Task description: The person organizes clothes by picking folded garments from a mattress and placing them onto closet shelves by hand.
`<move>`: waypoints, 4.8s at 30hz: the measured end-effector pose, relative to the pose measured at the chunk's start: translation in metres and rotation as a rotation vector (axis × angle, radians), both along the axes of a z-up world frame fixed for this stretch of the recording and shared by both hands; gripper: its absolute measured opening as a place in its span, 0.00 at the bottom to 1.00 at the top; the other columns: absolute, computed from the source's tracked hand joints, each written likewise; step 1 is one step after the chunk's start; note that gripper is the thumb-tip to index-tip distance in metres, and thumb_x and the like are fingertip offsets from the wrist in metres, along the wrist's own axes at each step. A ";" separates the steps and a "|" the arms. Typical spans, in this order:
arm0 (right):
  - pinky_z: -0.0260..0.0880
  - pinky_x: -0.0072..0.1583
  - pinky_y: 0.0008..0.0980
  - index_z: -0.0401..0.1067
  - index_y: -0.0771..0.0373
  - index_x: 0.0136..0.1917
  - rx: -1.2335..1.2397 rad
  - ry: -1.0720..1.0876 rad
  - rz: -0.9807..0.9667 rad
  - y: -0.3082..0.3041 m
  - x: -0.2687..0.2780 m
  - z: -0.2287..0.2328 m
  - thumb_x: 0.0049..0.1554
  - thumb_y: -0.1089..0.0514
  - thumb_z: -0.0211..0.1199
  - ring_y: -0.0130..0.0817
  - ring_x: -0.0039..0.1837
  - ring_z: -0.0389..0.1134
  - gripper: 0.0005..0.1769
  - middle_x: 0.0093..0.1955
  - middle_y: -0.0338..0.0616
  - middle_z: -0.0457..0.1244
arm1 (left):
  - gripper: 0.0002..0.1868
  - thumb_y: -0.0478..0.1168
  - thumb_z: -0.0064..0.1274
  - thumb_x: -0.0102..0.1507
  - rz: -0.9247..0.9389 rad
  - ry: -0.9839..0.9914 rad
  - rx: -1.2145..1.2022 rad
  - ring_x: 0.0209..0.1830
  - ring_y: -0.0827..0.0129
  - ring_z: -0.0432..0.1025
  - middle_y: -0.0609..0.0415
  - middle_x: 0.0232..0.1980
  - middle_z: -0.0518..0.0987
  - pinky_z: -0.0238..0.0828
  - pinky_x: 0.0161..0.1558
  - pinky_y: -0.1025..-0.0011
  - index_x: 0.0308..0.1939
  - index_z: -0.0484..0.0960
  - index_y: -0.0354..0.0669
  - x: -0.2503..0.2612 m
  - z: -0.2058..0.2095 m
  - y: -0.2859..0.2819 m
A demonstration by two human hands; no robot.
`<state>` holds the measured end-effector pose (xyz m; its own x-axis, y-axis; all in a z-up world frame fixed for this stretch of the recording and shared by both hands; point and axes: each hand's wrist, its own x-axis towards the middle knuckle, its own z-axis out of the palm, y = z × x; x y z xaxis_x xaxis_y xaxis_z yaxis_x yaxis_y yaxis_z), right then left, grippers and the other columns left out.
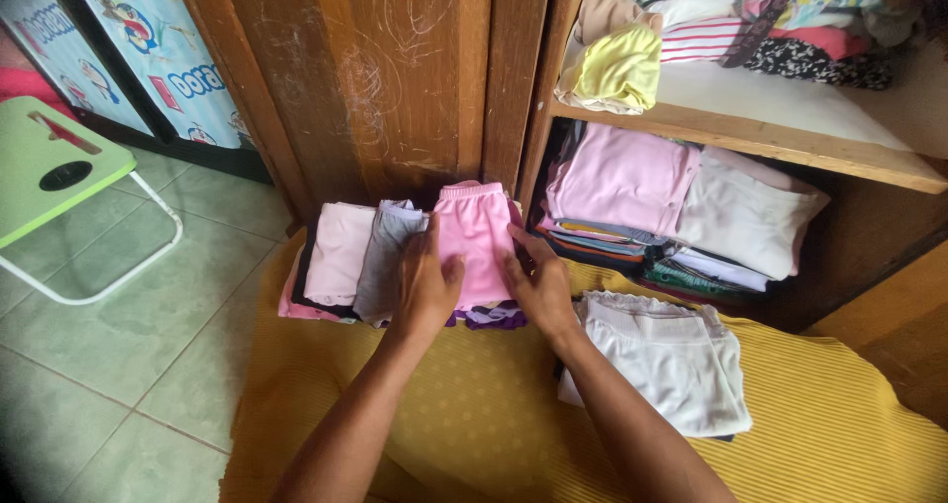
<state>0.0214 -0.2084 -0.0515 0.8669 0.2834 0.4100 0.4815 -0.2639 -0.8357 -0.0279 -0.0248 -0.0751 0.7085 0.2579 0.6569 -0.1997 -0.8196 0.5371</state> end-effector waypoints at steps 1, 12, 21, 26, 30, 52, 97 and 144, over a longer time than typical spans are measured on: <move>0.71 0.49 0.27 0.71 0.67 0.68 0.019 -0.022 0.000 0.003 -0.001 0.000 0.59 0.59 0.65 0.27 0.46 0.68 0.24 0.50 0.44 0.70 | 0.42 0.36 0.60 0.60 0.011 0.059 -0.054 0.51 0.47 0.74 0.33 0.52 0.76 0.71 0.55 0.54 0.75 0.58 0.33 -0.001 0.000 -0.002; 0.66 0.43 0.22 0.71 0.64 0.70 0.116 0.124 0.039 0.003 -0.016 0.007 0.56 0.66 0.65 0.20 0.40 0.63 0.27 0.42 0.39 0.68 | 0.35 0.28 0.58 0.60 -0.219 -0.127 -0.515 0.30 0.72 0.72 0.59 0.33 0.78 0.71 0.36 0.72 0.72 0.72 0.46 -0.009 0.008 -0.020; 0.73 0.56 0.31 0.60 0.58 0.76 0.643 0.721 0.352 -0.012 -0.023 0.026 0.60 0.56 0.59 0.30 0.58 0.69 0.31 0.62 0.43 0.66 | 0.33 0.25 0.47 0.60 -0.745 -0.005 -1.322 0.60 0.68 0.72 0.51 0.64 0.75 0.73 0.61 0.68 0.71 0.70 0.44 -0.005 0.008 -0.023; 0.72 0.60 0.32 0.58 0.56 0.77 0.664 0.764 0.367 -0.035 -0.028 0.032 0.61 0.54 0.60 0.29 0.61 0.69 0.33 0.65 0.42 0.65 | 0.36 0.25 0.43 0.59 -0.896 0.031 -1.449 0.62 0.65 0.71 0.50 0.65 0.73 0.72 0.64 0.63 0.73 0.66 0.43 -0.006 0.024 -0.040; 0.72 0.61 0.33 0.61 0.58 0.76 0.767 0.715 0.342 -0.054 -0.020 0.031 0.60 0.60 0.60 0.31 0.61 0.70 0.31 0.65 0.45 0.66 | 0.35 0.26 0.46 0.61 -0.884 0.125 -1.318 0.61 0.65 0.73 0.49 0.64 0.75 0.74 0.61 0.66 0.74 0.66 0.43 0.006 0.036 -0.058; 0.65 0.65 0.28 0.54 0.66 0.82 0.354 -0.416 0.085 -0.105 0.250 0.170 0.53 0.80 0.53 0.30 0.68 0.62 0.45 0.79 0.47 0.57 | 0.40 0.22 0.48 0.58 -0.491 -0.418 -0.130 0.77 0.51 0.68 0.43 0.74 0.73 0.64 0.76 0.64 0.75 0.67 0.45 0.294 0.215 -0.122; 0.71 0.49 0.27 0.74 0.67 0.51 0.184 0.115 0.127 0.005 0.017 -0.015 0.60 0.61 0.67 0.23 0.45 0.68 0.08 0.44 0.39 0.70 | 0.40 0.39 0.54 0.64 -0.025 -0.041 0.016 0.66 0.38 0.67 0.29 0.66 0.71 0.61 0.67 0.54 0.78 0.56 0.36 -0.015 0.016 -0.013; 0.63 0.66 0.47 0.62 0.74 0.69 -0.214 -0.703 -0.453 -0.174 0.321 0.097 0.45 0.62 0.71 0.65 0.65 0.62 0.40 0.63 0.72 0.63 | 0.27 0.52 0.53 0.64 -0.120 -0.108 0.525 0.68 0.48 0.60 0.47 0.64 0.71 0.53 0.66 0.44 0.67 0.74 0.53 0.275 0.147 -0.150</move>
<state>0.3425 -0.3827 0.0450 0.4797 0.1041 0.8712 0.6788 -0.6732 -0.2933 0.2476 -0.1753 0.0718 0.6344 -0.2030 0.7459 -0.3398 -0.9399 0.0332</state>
